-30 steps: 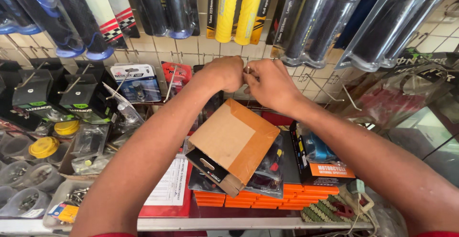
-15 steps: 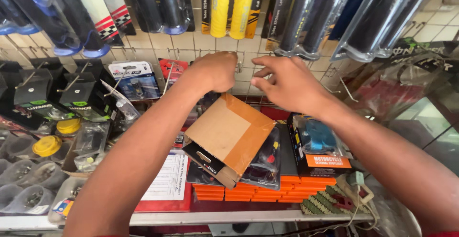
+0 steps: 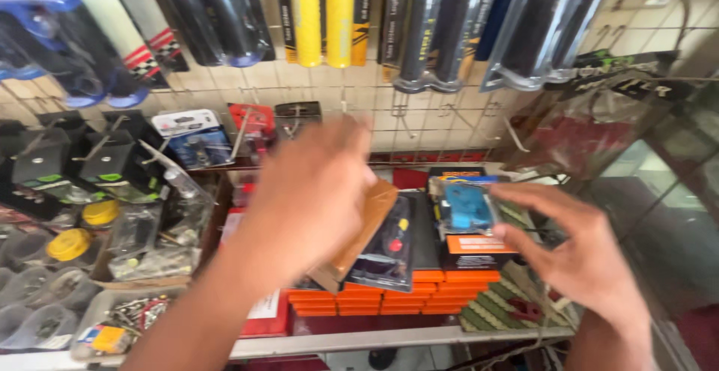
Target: The person takes various small packaged items from a display rack and places them onto a glass display counter.
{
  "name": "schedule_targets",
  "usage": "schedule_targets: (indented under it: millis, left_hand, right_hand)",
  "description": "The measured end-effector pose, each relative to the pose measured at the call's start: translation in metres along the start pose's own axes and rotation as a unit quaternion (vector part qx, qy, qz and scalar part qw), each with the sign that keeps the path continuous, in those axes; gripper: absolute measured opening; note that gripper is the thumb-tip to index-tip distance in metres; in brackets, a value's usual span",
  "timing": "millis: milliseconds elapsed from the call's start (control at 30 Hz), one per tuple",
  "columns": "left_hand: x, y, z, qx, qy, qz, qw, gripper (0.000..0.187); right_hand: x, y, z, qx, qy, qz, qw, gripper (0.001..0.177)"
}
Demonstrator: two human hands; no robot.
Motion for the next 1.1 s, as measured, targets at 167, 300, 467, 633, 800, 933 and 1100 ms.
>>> schedule_targets:
  millis: [167,300,467,633,800,933,1100]
  left_hand:
    - [0.040,0.027,-0.077,0.094,0.005,0.020,0.995,0.062]
    - [0.073,0.022,-0.101,0.024,0.032,0.017,0.999,0.060]
    - [0.097,0.016,-0.119,-0.054,0.070,-0.024,0.996,0.058]
    - [0.101,0.020,-0.132,-0.058,0.113,-0.126,0.984,0.050]
    - [0.110,0.028,-0.130,-0.147,0.326,-0.209,0.910,0.029]
    - [0.130,0.041,-0.130,-0.285,0.588,-0.248,0.715,0.053]
    - [0.139,0.093,-0.123,-0.261,0.569,-0.239,0.742,0.054]
  right_hand:
    - [0.007,0.020,-0.021,0.026,-0.060,0.008,0.998,0.042]
    - [0.012,0.026,-0.028,0.045,-0.098,-0.017,0.994,0.043]
    - [0.017,0.028,-0.025,0.023,-0.090,-0.061,0.994,0.037]
    - [0.024,0.039,-0.008,-0.029,-0.040,-0.143,0.989,0.032]
    - [0.029,0.050,-0.005,-0.112,-0.040,-0.218,0.969,0.022]
    - [0.043,0.069,-0.027,-0.167,-0.107,-0.215,0.956,0.024]
    - [0.067,0.085,-0.090,-0.316,-0.229,-0.066,0.919,0.026]
Point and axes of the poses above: each hand's wrist, its own y-axis away from the middle knuckle, its own x-axis out of the palm, z = x × y, the point moved 2 cm from there along -y, towards the middle knuckle, and after that the axes turned 8 degrees about -y, right-handed, at the moved point
